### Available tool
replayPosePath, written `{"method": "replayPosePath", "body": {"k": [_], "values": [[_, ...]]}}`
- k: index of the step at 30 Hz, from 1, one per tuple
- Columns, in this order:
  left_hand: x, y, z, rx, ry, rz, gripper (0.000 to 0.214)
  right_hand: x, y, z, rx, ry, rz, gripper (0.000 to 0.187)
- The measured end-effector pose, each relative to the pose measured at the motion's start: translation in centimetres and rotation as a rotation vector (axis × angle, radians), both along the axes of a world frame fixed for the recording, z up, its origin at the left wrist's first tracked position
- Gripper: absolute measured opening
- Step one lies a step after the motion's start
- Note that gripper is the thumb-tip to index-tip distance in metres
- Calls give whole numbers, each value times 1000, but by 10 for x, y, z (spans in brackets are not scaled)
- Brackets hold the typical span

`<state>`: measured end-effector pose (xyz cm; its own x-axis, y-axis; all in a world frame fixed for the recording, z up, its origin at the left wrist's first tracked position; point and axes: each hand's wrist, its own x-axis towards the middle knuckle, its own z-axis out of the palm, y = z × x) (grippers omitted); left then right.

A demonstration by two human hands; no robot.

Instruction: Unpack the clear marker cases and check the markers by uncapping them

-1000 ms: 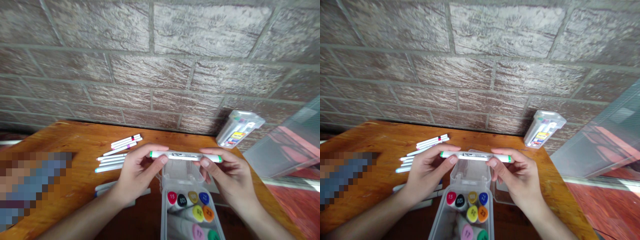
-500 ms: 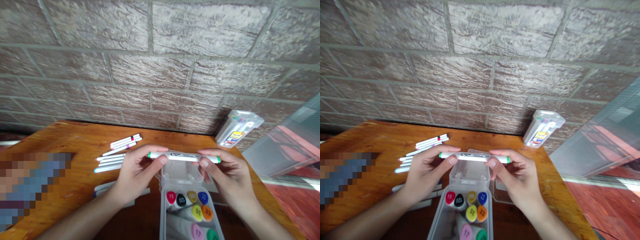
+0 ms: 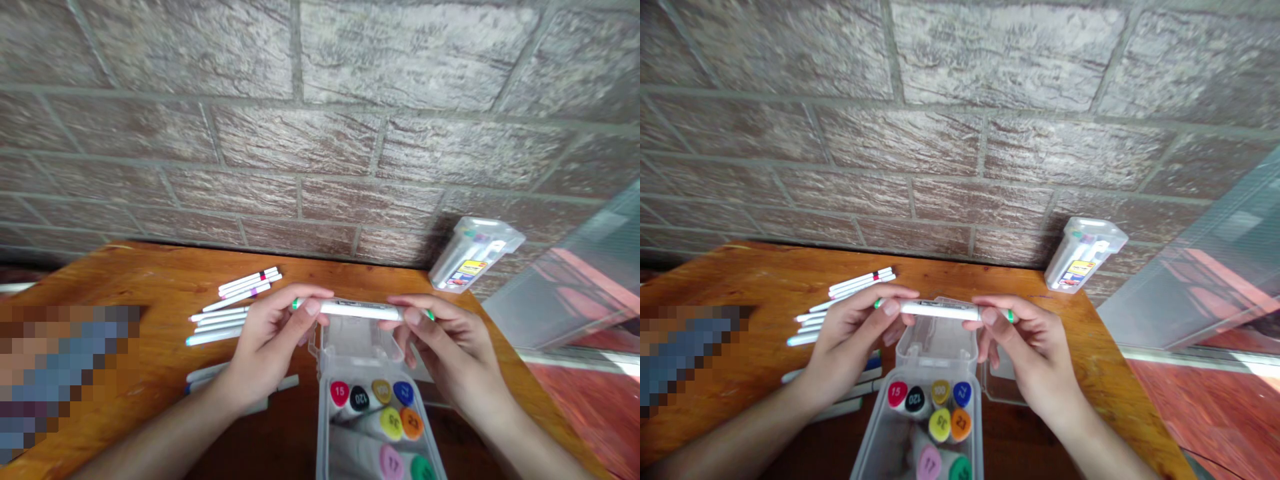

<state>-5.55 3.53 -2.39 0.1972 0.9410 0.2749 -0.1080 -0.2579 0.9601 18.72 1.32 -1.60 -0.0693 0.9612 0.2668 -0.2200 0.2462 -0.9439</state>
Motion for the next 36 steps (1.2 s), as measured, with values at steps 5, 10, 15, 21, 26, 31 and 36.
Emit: {"method": "replayPosePath", "body": {"k": [5, 10, 15, 21, 26, 31, 36], "values": [[3, 1, 1, -9, -127, -32, 27, 1, 0, 3, -33, 51, 21, 17], [3, 1, 2, -23, -178, -54, 28, 1, 0, 8, -70, 118, 48, 18], [2, 1, 1, -46, -207, -70, 29, -1, 0, 10, -99, 164, 60, 21], [2, 1, 2, -66, -256, -97, 28, 0, -1, 8, -100, 183, 66, 25], [2, 3, 0, -50, -244, -92, 28, 2, -1, 6, -79, 169, 61, 25], [0, 3, -2, -7, -111, -35, 28, 1, 1, 2, -20, 60, 13, 21], [0, 0, 4, 62, 38, 38, 21, 1, 0, -1, 51, -73, -62, 12]]}}
